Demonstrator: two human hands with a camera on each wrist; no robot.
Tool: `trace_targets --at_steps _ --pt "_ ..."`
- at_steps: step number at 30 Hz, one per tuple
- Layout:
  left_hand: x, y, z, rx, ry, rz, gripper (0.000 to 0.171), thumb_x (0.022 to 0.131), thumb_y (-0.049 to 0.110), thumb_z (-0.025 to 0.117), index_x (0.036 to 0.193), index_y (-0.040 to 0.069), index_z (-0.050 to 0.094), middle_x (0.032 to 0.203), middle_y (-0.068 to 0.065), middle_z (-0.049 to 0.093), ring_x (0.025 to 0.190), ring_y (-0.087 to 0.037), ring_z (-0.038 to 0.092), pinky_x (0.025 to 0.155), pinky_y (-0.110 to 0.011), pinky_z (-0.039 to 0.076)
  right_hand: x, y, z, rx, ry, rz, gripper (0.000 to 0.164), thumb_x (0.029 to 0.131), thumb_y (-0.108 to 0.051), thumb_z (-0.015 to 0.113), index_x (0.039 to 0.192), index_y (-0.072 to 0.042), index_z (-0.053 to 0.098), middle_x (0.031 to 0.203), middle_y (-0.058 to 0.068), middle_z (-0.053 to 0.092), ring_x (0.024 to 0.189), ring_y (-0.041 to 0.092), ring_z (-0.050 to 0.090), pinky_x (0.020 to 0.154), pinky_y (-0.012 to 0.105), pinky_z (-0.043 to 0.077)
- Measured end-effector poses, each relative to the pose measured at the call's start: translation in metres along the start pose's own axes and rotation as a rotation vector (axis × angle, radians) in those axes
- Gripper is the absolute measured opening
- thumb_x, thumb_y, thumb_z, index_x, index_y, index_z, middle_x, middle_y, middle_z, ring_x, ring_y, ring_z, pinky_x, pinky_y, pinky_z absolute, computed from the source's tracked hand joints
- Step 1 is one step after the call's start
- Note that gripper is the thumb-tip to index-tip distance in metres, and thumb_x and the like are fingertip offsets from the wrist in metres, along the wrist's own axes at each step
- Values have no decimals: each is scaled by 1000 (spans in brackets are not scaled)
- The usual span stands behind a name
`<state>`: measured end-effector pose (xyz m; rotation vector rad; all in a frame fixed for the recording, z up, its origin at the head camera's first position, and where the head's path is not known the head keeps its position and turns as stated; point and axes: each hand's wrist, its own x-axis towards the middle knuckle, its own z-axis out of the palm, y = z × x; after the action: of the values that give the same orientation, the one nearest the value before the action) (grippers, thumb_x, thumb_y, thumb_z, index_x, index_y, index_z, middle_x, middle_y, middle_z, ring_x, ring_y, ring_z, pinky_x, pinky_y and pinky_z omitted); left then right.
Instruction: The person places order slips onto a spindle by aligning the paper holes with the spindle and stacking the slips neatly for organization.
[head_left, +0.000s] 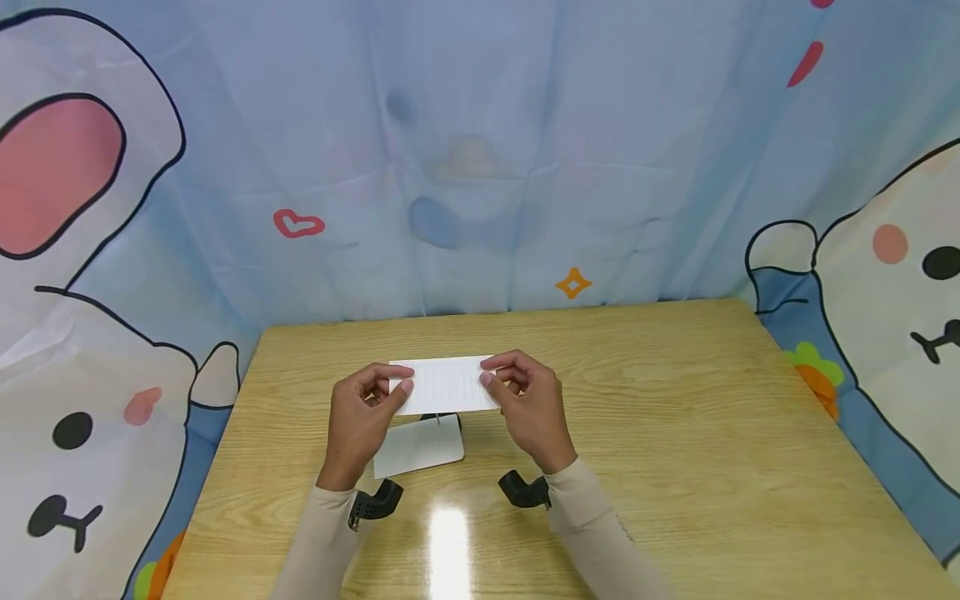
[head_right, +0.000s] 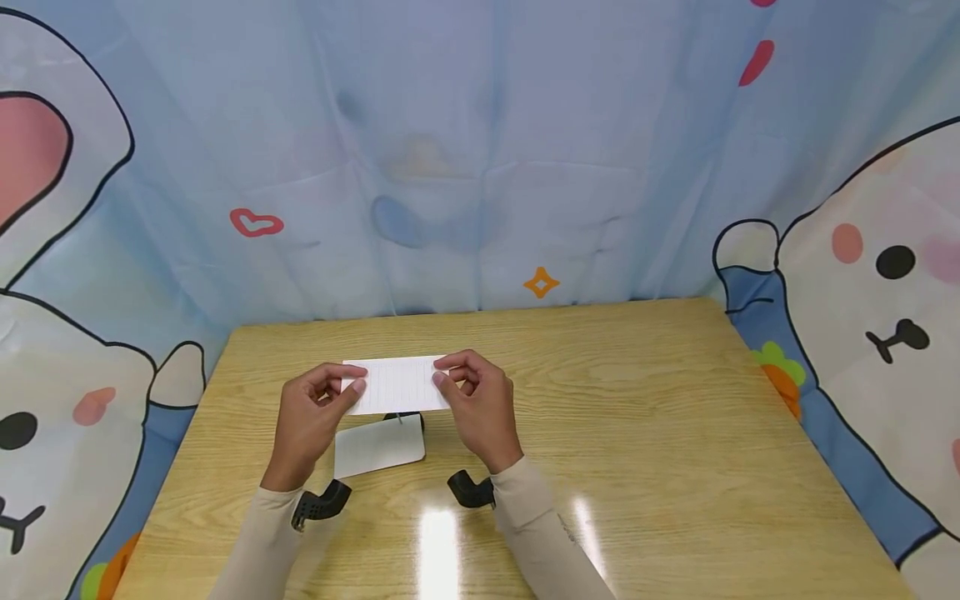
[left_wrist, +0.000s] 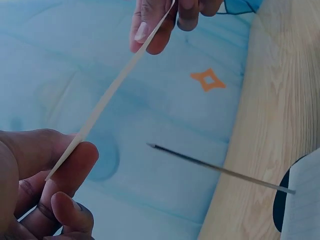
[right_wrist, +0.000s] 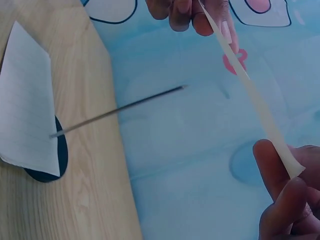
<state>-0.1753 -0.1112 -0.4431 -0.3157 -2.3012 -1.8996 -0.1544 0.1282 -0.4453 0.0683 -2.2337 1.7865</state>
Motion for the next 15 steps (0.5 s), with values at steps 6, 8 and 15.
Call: trace_targets --at_steps 6,8,15 --pt "-9 -7 -10 -6 61 -26 11 98 14 79 108 12 82 77 -3 57 69 -15 51 64 -25 42 -1 4 16 6 -44 26 10 99 -11 76 107 -16 77 85 6 73 55 12 43 52 23 37" --pt "-12 -9 -13 -9 78 -37 11 98 14 79 108 11 82 78 -3 55 70 -14 50 64 -25 42 -1 4 20 11 -55 27 8 100 -11 75 106 -17 77 83 5 73 54 11 42 51 23 37" --pt "-18 -18 -18 -5 119 -87 10 98 14 78 108 11 81 85 -3 50 72 -13 45 62 -23 38 -1 7 31 25 -74 13 6 102 -12 73 105 -15 77 78 5 72 50 11 46 48 24 40"
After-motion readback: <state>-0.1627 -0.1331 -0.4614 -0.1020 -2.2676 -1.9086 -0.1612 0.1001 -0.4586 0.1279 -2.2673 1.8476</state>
